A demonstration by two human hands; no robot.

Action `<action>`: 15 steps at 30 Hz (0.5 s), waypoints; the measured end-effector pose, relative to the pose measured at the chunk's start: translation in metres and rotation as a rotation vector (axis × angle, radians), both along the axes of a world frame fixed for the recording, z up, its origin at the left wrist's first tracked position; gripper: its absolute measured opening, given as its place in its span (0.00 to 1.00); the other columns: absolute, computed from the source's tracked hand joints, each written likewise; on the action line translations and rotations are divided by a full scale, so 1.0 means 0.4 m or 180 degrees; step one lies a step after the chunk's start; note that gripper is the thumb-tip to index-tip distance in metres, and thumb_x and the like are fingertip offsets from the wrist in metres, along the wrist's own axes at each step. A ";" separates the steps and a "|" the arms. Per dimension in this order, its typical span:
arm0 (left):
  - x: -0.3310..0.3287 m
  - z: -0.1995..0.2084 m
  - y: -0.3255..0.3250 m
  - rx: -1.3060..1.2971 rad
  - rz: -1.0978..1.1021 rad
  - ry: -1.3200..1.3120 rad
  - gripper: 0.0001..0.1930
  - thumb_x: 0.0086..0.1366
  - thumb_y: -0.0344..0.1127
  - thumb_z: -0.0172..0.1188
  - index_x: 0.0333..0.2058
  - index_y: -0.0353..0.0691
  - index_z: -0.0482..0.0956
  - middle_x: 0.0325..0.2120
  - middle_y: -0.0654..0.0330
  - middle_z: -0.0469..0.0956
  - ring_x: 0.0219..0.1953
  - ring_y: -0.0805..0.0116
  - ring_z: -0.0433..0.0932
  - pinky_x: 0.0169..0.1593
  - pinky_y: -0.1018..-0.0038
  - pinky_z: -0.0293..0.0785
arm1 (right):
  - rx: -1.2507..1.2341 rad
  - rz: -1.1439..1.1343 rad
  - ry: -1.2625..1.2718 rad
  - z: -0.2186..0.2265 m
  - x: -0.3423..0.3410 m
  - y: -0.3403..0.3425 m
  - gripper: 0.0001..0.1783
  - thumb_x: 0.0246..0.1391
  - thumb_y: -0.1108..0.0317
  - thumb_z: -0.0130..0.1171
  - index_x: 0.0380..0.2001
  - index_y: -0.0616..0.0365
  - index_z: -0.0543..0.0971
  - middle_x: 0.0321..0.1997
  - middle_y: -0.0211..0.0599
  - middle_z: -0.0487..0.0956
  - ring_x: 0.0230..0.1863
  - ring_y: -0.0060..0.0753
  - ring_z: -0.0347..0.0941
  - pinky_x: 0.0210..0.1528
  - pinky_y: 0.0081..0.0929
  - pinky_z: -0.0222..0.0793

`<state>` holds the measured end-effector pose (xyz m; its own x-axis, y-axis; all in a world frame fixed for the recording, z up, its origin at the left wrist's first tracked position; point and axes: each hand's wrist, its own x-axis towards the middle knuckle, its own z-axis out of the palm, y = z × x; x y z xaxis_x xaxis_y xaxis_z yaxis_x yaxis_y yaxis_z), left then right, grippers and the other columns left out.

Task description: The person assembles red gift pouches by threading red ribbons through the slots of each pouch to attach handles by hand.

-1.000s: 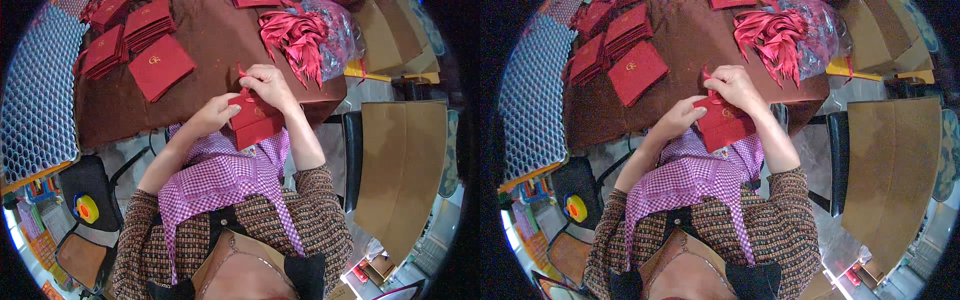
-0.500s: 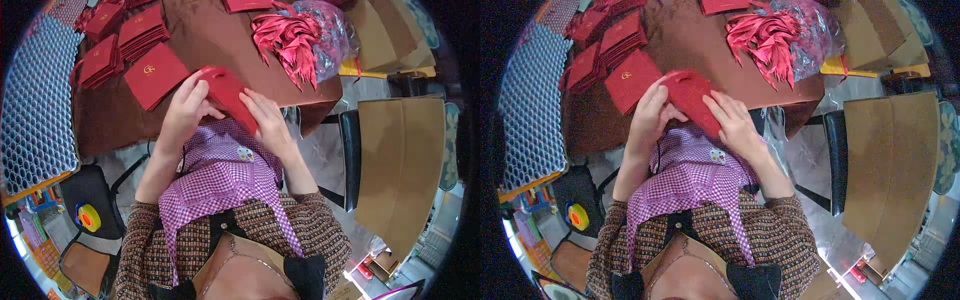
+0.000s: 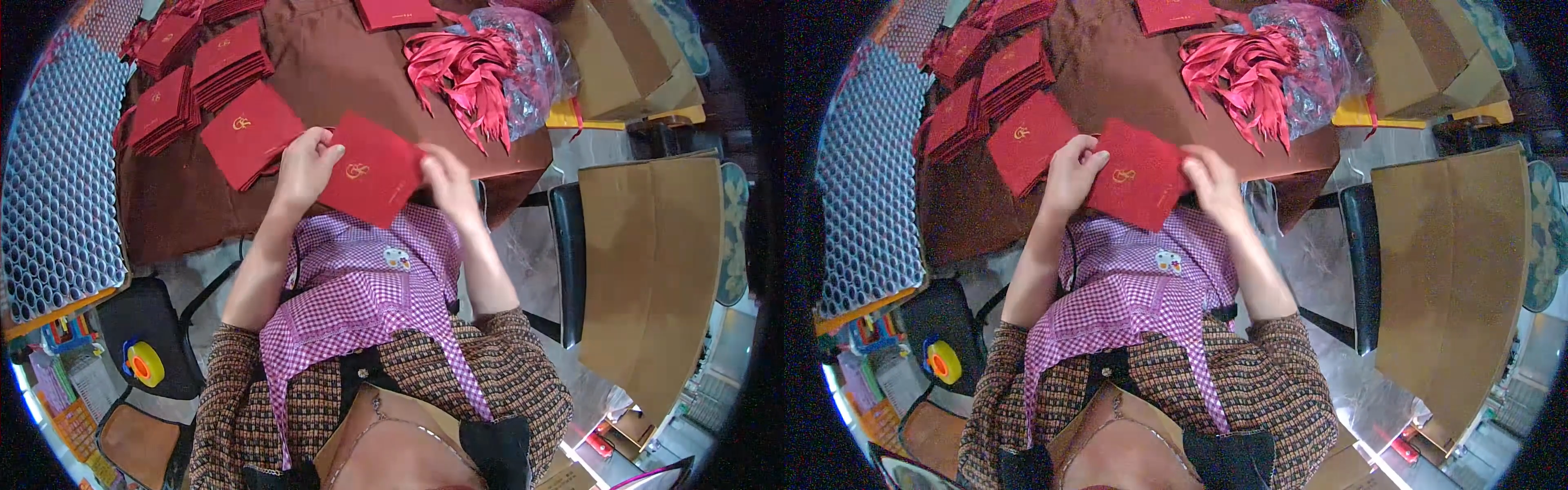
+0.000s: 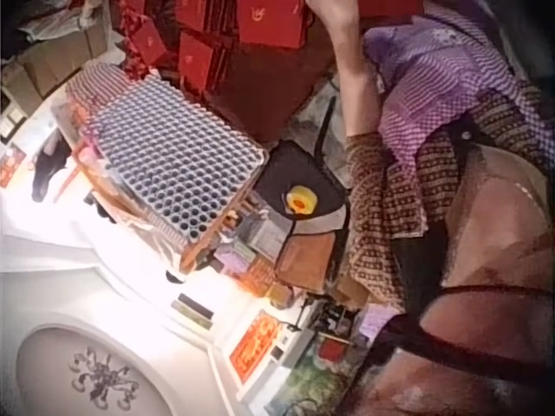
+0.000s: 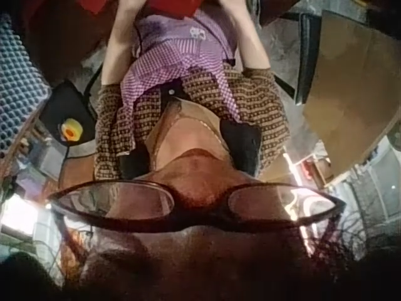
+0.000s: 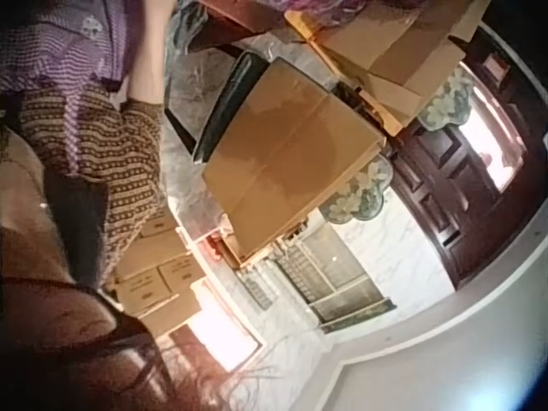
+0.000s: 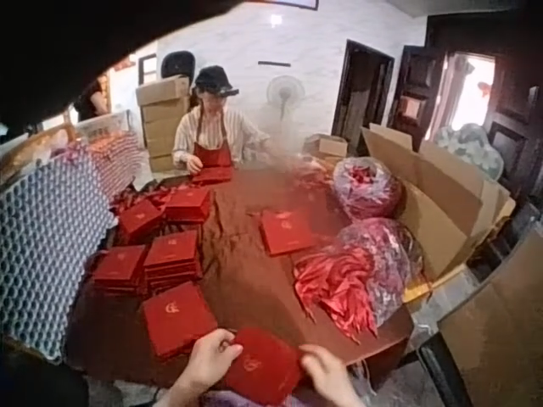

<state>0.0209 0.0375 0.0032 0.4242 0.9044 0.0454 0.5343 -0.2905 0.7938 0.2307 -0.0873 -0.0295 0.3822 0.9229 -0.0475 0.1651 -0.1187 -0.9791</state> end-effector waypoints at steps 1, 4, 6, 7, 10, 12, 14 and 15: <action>-0.003 -0.004 0.004 0.0002 0.0006 -0.0003 0.11 0.56 0.31 0.63 0.36 0.32 0.75 0.24 0.58 0.75 0.27 0.71 0.73 0.34 0.73 0.70 | 0.0126 -0.0195 -0.0080 0.001 0.029 0.025 0.15 0.58 0.66 0.53 0.43 0.66 0.75 0.38 0.41 0.79 0.41 0.34 0.76 0.46 0.31 0.70; 0.006 -0.037 0.023 -0.0676 -0.0093 -0.0248 0.11 0.57 0.31 0.62 0.35 0.31 0.75 0.24 0.62 0.75 0.28 0.76 0.72 0.34 0.77 0.69 | 0.0604 -0.0415 -0.1794 -0.020 0.120 0.105 0.13 0.55 0.68 0.56 0.40 0.65 0.76 0.37 0.50 0.79 0.40 0.45 0.77 0.44 0.33 0.71; 0.013 -0.064 0.027 -0.0935 -0.0127 -0.0758 0.10 0.57 0.30 0.61 0.35 0.30 0.76 0.23 0.63 0.75 0.27 0.77 0.72 0.32 0.76 0.69 | 0.0698 -0.0512 -0.2267 -0.030 0.134 0.146 0.11 0.53 0.66 0.57 0.38 0.59 0.78 0.36 0.50 0.78 0.40 0.45 0.77 0.42 0.34 0.72; 0.013 -0.074 0.030 -0.0925 -0.0086 -0.0752 0.10 0.57 0.30 0.61 0.35 0.30 0.76 0.23 0.63 0.75 0.27 0.77 0.72 0.32 0.76 0.69 | 0.0417 -0.0539 -0.2736 -0.027 0.133 0.162 0.11 0.52 0.65 0.58 0.37 0.60 0.78 0.36 0.50 0.78 0.41 0.48 0.76 0.42 0.37 0.71; 0.017 -0.086 0.039 -0.1248 -0.0119 -0.0968 0.11 0.58 0.30 0.60 0.38 0.29 0.76 0.25 0.64 0.75 0.28 0.79 0.71 0.32 0.78 0.68 | 0.0038 -0.0503 -0.3300 -0.035 0.142 0.184 0.11 0.50 0.63 0.61 0.32 0.61 0.77 0.37 0.50 0.77 0.40 0.52 0.74 0.41 0.42 0.71; 0.019 -0.088 0.039 -0.1402 -0.0166 -0.1034 0.13 0.58 0.28 0.59 0.41 0.28 0.75 0.28 0.63 0.77 0.30 0.78 0.73 0.34 0.80 0.69 | 0.0085 -0.0533 -0.3239 -0.050 0.161 0.187 0.10 0.51 0.64 0.60 0.30 0.61 0.76 0.35 0.51 0.77 0.38 0.53 0.75 0.39 0.42 0.71; 0.021 -0.091 0.036 -0.1638 -0.0113 -0.1316 0.15 0.59 0.26 0.57 0.44 0.26 0.73 0.31 0.60 0.78 0.32 0.75 0.75 0.37 0.79 0.72 | 0.0416 -0.0744 -0.2997 -0.062 0.181 0.190 0.08 0.52 0.69 0.58 0.30 0.63 0.75 0.28 0.52 0.78 0.32 0.52 0.76 0.34 0.40 0.71; 0.022 -0.094 0.038 -0.1835 -0.0169 -0.1343 0.16 0.59 0.26 0.56 0.46 0.27 0.72 0.33 0.60 0.78 0.34 0.75 0.75 0.39 0.79 0.72 | 0.0339 -0.0759 -0.2644 -0.048 0.184 0.183 0.07 0.52 0.70 0.58 0.30 0.64 0.74 0.28 0.51 0.78 0.31 0.49 0.77 0.34 0.37 0.71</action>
